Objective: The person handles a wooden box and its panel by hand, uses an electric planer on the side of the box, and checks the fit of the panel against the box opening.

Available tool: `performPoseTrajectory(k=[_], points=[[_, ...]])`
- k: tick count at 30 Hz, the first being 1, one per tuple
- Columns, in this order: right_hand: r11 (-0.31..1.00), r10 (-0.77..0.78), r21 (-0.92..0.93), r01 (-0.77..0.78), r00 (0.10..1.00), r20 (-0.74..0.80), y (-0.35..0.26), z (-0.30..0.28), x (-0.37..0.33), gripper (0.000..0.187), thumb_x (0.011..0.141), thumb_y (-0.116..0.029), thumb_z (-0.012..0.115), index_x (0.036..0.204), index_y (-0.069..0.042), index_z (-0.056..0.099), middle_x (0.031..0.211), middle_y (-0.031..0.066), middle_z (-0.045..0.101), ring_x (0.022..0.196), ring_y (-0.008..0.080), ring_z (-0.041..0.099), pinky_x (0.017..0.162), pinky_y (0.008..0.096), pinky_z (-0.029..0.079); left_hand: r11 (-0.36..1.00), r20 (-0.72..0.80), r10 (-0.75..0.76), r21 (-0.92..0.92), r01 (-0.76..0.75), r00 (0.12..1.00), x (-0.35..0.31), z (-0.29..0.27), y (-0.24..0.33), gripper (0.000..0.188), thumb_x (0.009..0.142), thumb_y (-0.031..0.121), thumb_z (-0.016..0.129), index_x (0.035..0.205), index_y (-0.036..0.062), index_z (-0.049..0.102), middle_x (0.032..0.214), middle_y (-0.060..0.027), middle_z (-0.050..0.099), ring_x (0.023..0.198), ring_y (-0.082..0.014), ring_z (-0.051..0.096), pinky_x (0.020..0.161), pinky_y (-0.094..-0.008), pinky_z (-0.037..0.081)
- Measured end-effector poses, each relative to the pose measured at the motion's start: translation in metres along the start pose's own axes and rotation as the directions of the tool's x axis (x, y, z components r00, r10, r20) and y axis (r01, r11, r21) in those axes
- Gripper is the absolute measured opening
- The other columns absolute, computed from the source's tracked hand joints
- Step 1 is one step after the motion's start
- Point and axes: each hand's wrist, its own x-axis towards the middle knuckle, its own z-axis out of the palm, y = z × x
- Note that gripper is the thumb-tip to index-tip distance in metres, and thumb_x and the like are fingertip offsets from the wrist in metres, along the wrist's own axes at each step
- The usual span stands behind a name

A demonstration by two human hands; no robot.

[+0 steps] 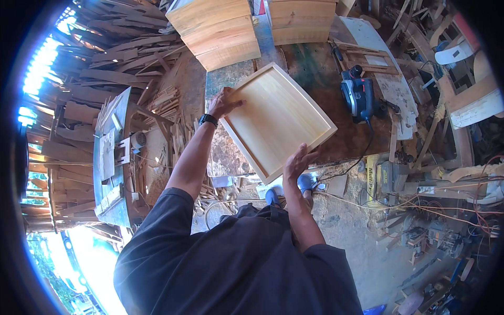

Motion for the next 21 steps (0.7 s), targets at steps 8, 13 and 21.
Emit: performPoseTrajectory(k=[8,13,21], points=[[0.992,-0.060,-0.116,0.050,0.994,-0.086,0.012,-0.001,0.003,0.075,0.100,-0.041,0.049,0.148,0.008,0.019,0.144,0.0358,0.031,0.132,0.0439,0.040,0.109,0.0491,0.032,1.000,0.024,-0.022,0.018,0.021,0.999,0.002,-0.003,0.010,0.091,0.067,0.074,0.074,0.127,0.0072,0.059,0.125,-0.0158,0.065,0.118,-0.0340,0.059,0.101,-0.0428,0.045],[0.981,-0.082,-0.182,0.062,0.991,-0.107,0.009,-0.003,0.005,0.071,0.098,-0.042,0.053,0.141,0.009,0.028,0.135,0.0357,0.040,0.123,0.0427,0.048,0.105,0.0460,0.036,0.997,0.032,-0.022,0.080,0.019,0.999,0.003,0.002,0.015,0.083,0.071,0.076,0.067,0.125,0.0133,0.061,0.125,-0.0150,0.065,0.118,-0.0336,0.060,0.100,-0.0433,0.045],[0.955,-0.054,-0.282,0.087,0.991,0.122,0.002,-0.039,0.015,0.074,0.088,-0.035,0.071,0.134,0.009,0.034,0.127,0.0303,0.050,0.116,0.0373,0.053,0.099,0.0430,0.042,0.992,-0.035,-0.096,0.082,0.099,0.995,0.007,-0.004,-0.005,0.056,0.093,0.067,0.042,0.123,0.0268,0.067,0.112,-0.0113,0.072,0.109,-0.0359,0.065,0.092,-0.0472,0.050]])
